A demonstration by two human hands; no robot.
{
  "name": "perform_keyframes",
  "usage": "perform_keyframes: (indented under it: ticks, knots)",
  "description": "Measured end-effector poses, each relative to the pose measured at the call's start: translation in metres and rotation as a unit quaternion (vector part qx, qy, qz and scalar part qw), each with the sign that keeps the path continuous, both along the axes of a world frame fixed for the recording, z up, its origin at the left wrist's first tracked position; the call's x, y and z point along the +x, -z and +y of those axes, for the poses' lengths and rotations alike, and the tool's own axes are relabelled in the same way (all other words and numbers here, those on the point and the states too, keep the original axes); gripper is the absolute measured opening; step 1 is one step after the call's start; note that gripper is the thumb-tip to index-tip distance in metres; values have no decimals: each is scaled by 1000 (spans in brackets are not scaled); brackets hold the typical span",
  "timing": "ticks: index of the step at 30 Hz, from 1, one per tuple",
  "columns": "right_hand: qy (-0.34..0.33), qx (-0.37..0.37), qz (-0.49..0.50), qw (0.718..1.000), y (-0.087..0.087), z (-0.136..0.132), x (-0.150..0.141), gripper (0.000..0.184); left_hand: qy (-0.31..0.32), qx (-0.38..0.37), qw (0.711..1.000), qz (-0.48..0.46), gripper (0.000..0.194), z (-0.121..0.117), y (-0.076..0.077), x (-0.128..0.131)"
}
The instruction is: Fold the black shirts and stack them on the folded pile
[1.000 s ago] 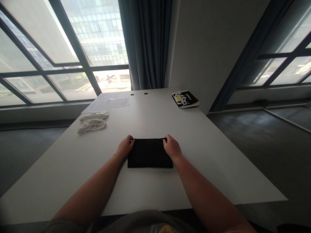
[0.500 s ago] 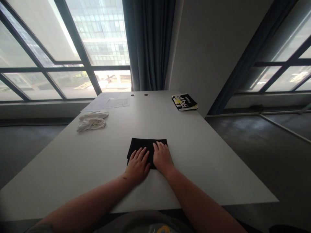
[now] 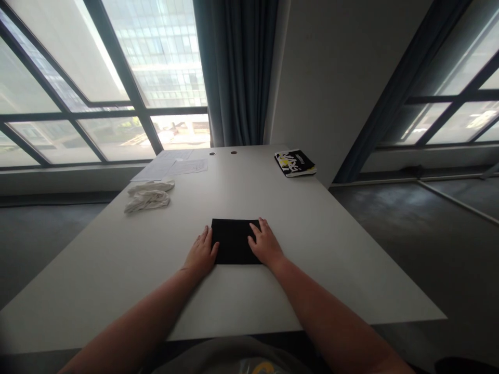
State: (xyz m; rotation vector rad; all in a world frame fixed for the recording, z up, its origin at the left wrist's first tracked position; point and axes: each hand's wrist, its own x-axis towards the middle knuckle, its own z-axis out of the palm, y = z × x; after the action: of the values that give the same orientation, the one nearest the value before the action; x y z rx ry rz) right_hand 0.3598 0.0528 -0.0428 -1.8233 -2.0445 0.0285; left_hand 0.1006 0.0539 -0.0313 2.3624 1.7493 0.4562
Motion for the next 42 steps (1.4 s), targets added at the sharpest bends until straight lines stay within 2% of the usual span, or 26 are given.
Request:
perform_keyframes:
  ticks: [5,8,12,17,22,25,28,32,35,36,37,38,41,42]
  knots:
    - [70,79,32,994,1,5,25,40,-44,6,999,-28,46,-3,-18,-11]
    - [94,65,39,993,-1,2,34,35,-60,-24,997,-46,29,-4,-24,-15]
    - [99,34,79,991,-4,-3,34,34,-57,-31,996,-62,14,-1,-25,-21]
    - [99,38,145,984,-12,-6,36,31,-56,-56,990,-119,9,2,-22,-24]
    - [115,19,190,975,-21,-9,42,22,-50,-52,978,-196,15,8,-24,-26]
    - [81,-5,215,973,-26,-11,39,19,-70,-69,973,-208,13,13,-26,-31]
    - [46,-42,282,957,-28,-16,31,19,-108,-81,974,-183,13,19,-28,-40]
    - [-22,-185,394,900,-32,-27,16,25,-136,-57,980,-132,14,27,-33,-55]
    - [-127,-315,392,855,-45,-34,6,24,-123,-45,987,-89,11,38,-36,-63]
    - [-166,-338,371,849,-52,-34,2,22,-107,-41,990,-80,10,43,-36,-64]
    - [-196,-337,346,853,-60,-32,-3,18,-85,-38,993,-76,9,48,-35,-64]
    - [-213,-309,322,869,-68,-26,-8,15,-61,-34,994,-79,9,54,-34,-63]
    - [-199,-123,249,940,-89,8,-31,13,-4,-30,992,-125,13,68,-28,-58]
    - [-199,-70,218,953,-93,24,-41,15,11,-35,989,-145,14,70,-26,-56]
